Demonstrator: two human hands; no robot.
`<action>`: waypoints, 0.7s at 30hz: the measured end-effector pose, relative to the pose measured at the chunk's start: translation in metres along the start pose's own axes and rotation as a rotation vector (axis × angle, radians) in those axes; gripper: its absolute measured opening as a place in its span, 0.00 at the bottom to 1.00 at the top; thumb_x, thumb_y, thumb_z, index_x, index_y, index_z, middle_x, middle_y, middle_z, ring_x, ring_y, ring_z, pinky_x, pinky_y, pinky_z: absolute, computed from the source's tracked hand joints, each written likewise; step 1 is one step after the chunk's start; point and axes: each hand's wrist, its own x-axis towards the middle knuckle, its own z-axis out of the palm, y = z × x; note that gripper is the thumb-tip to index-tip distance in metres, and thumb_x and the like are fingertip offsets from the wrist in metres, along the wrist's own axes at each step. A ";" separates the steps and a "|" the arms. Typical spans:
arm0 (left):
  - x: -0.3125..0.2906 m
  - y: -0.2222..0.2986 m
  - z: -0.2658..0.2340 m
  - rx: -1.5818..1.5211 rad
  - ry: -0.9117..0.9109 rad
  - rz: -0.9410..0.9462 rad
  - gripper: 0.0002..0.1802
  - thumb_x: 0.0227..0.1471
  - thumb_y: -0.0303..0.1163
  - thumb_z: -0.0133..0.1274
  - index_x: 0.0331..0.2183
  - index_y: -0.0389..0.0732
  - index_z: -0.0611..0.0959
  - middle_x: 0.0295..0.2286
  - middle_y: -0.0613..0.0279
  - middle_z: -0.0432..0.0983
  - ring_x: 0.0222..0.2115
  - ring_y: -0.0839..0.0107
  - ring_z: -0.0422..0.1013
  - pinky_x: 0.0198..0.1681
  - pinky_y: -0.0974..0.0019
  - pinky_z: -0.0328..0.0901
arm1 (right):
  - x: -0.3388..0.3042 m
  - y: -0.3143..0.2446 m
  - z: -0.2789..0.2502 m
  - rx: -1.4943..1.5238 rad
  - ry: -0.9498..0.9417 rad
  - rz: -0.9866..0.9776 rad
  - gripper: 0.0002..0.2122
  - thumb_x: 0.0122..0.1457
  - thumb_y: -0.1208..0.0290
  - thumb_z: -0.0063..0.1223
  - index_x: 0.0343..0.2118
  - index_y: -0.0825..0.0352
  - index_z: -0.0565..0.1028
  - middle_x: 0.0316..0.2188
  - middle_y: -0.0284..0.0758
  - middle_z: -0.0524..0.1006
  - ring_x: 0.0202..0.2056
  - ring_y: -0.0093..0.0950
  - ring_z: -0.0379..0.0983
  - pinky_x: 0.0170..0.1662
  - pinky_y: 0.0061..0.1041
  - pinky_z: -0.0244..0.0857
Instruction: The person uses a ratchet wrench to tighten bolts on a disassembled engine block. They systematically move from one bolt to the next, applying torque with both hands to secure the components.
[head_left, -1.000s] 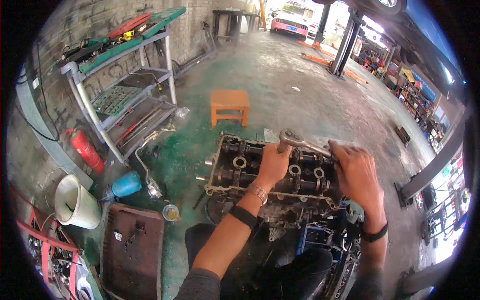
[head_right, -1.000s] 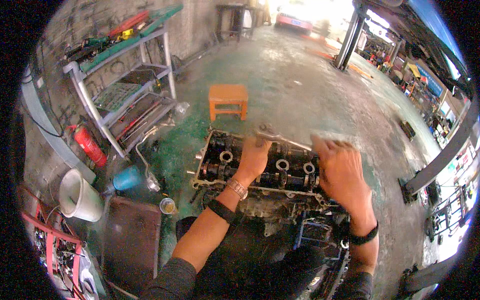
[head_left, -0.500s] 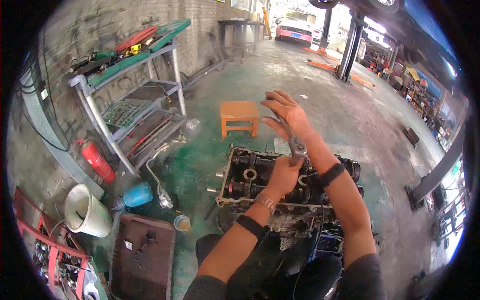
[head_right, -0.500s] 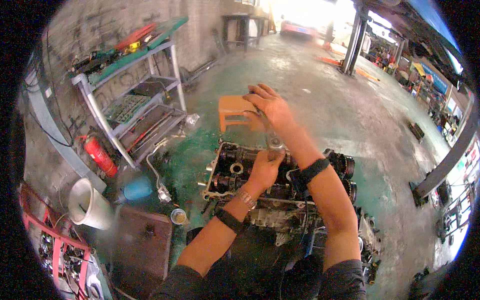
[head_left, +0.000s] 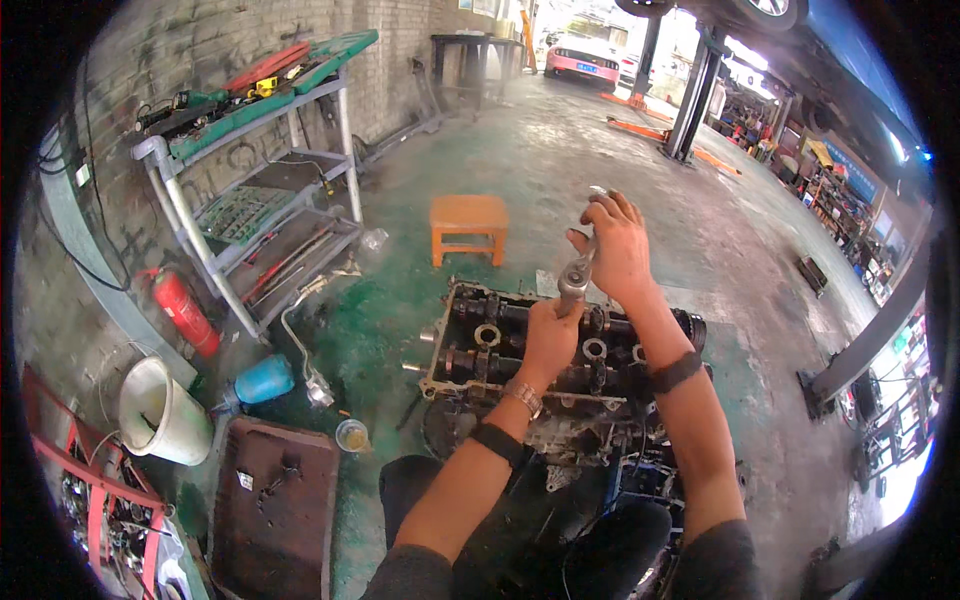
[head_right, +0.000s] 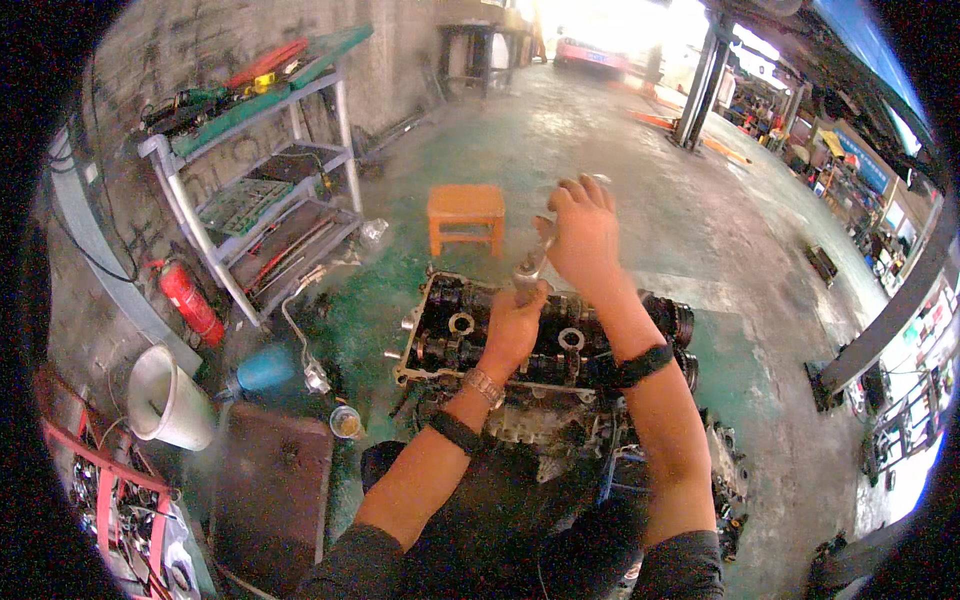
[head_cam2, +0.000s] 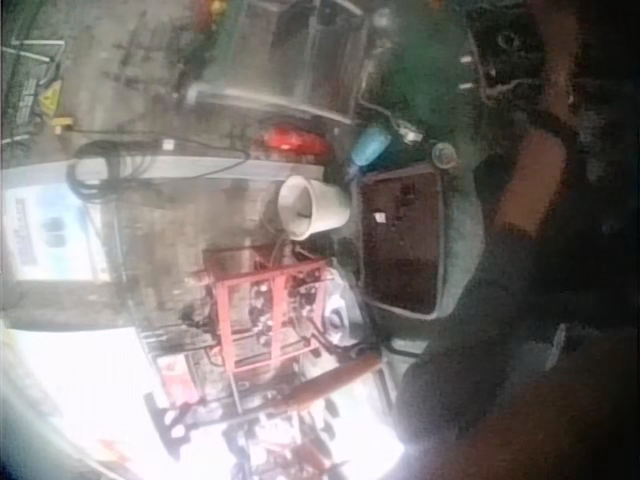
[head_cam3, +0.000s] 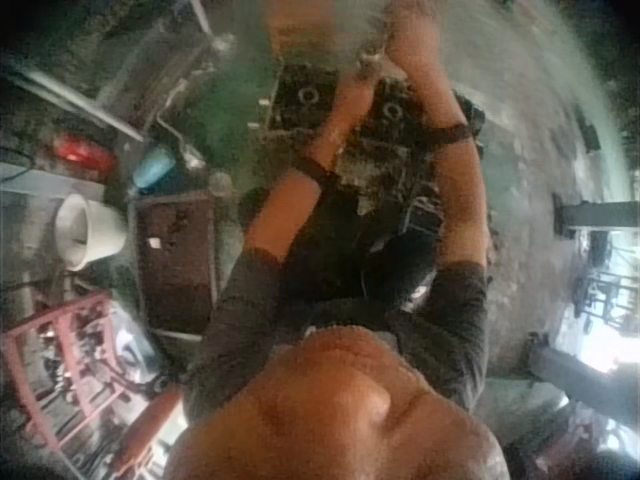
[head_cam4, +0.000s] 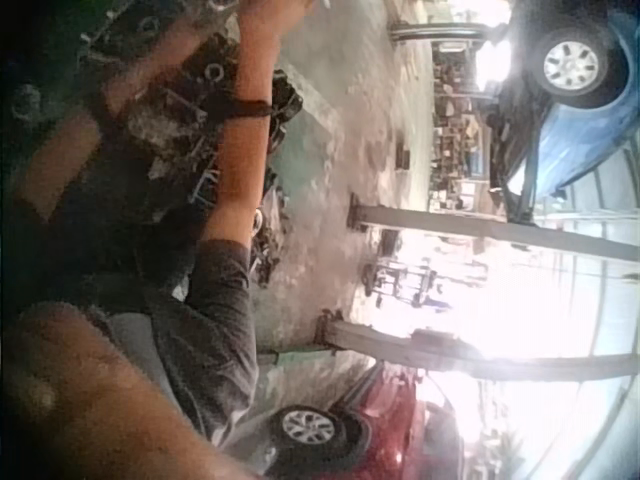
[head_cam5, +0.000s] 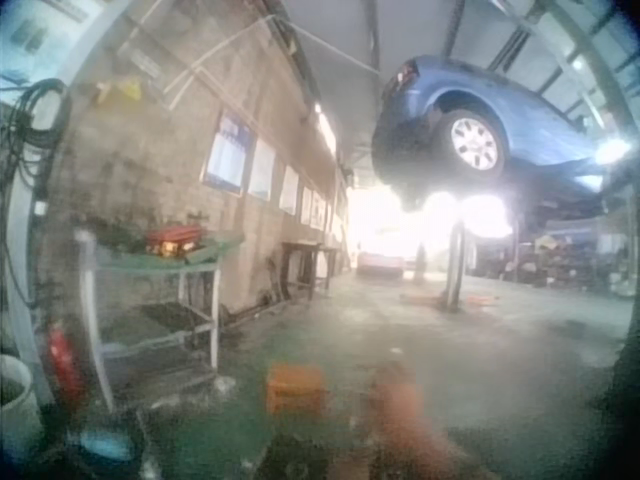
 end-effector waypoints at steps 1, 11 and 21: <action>0.000 0.000 0.001 -0.014 0.010 -0.001 0.32 0.65 0.49 0.52 0.20 0.32 0.69 0.14 0.63 0.57 0.19 0.69 0.52 0.27 0.53 0.54 | -0.006 0.002 -0.010 -0.042 0.039 -0.038 0.12 0.51 0.67 0.68 0.34 0.66 0.75 0.45 0.42 0.79 0.58 0.50 0.68 0.58 0.44 0.63; 0.004 -0.008 0.009 0.168 0.027 0.048 0.24 0.62 0.36 0.54 0.20 0.28 0.71 0.13 0.51 0.62 0.15 0.61 0.57 0.24 0.55 0.58 | -0.116 -0.055 -0.185 -0.049 -0.383 0.082 0.28 0.53 0.67 0.67 0.55 0.74 0.71 0.41 0.49 0.79 0.35 0.47 0.78 0.36 0.40 0.72; 0.011 -0.021 0.003 0.203 0.000 0.170 0.22 0.65 0.37 0.49 0.23 0.32 0.72 0.14 0.55 0.61 0.17 0.63 0.55 0.22 0.53 0.54 | -0.100 -0.079 -0.203 0.081 -0.407 -0.044 0.26 0.52 0.75 0.60 0.55 0.76 0.71 0.46 0.51 0.78 0.38 0.47 0.78 0.41 0.40 0.73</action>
